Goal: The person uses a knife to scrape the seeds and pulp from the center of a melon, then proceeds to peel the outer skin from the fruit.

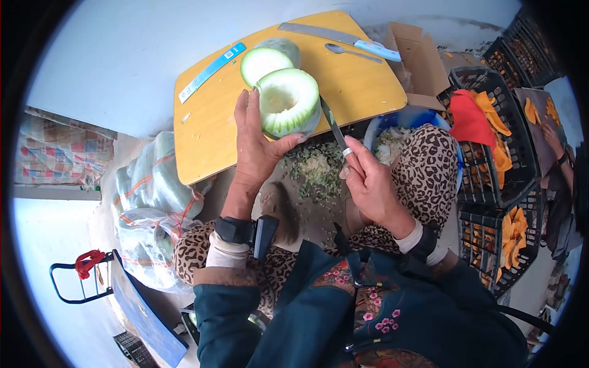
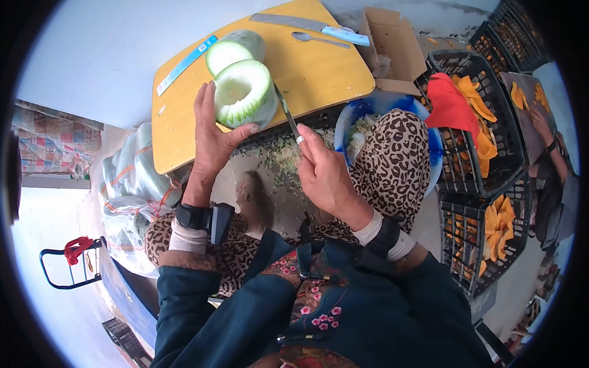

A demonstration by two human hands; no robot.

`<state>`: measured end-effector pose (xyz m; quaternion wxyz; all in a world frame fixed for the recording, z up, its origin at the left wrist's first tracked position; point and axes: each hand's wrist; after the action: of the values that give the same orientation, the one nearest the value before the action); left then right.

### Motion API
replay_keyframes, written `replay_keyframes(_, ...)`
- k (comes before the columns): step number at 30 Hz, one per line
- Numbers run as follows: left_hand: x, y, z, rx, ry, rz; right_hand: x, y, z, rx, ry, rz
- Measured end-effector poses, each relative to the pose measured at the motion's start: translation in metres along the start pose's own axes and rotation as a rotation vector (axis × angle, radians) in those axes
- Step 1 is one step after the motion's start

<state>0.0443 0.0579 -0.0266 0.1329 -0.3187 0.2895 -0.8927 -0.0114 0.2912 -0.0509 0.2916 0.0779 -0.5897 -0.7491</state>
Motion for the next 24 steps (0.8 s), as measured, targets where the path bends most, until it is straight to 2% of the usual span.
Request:
replay_keyframes(3,0.0,-0.009,0.001,-0.016,0.002,0.009,0.001,0.001,-0.003,0.067,-0.061,-0.041)
replay_keyframes(7,-0.002,-0.01,-0.002,0.0,-0.008,0.011,0.002,-0.001,-0.009,0.038,-0.018,-0.093)
replay_keyframes(10,-0.005,-0.004,-0.004,0.012,-0.035,0.094,0.001,-0.007,-0.014,0.089,-0.031,-0.071)
replay_keyframes(12,-0.007,0.009,-0.011,-0.222,-0.059,0.226,0.002,-0.014,-0.019,0.197,-0.061,-0.056)
replay_keyframes(14,-0.01,0.015,-0.015,-0.453,-0.045,0.335,-0.001,-0.01,-0.018,0.363,-0.082,-0.216)
replay_keyframes(16,-0.012,0.014,-0.018,-0.684,0.008,0.418,0.0,-0.008,-0.015,0.424,-0.101,-0.284)
replay_keyframes(19,-0.006,-0.006,-0.01,-0.802,0.063,0.448,0.009,-0.008,-0.006,0.297,-0.105,-0.24)
replay_keyframes(22,-0.009,-0.003,-0.013,-0.795,0.033,0.482,0.031,-0.001,0.0,0.536,-0.103,-0.254)
replay_keyframes(24,-0.007,-0.007,-0.011,-0.857,0.052,0.491,0.051,0.015,0.003,0.436,-0.125,-0.235)
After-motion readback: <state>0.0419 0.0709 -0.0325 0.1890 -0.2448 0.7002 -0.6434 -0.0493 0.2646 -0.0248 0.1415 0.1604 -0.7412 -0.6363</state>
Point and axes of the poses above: each hand's wrist, its own x-axis towards the middle knuckle, its own z-axis out of the back of the hand, y = z × x, and after that the axes turned 6 degrees about -y, right-handed
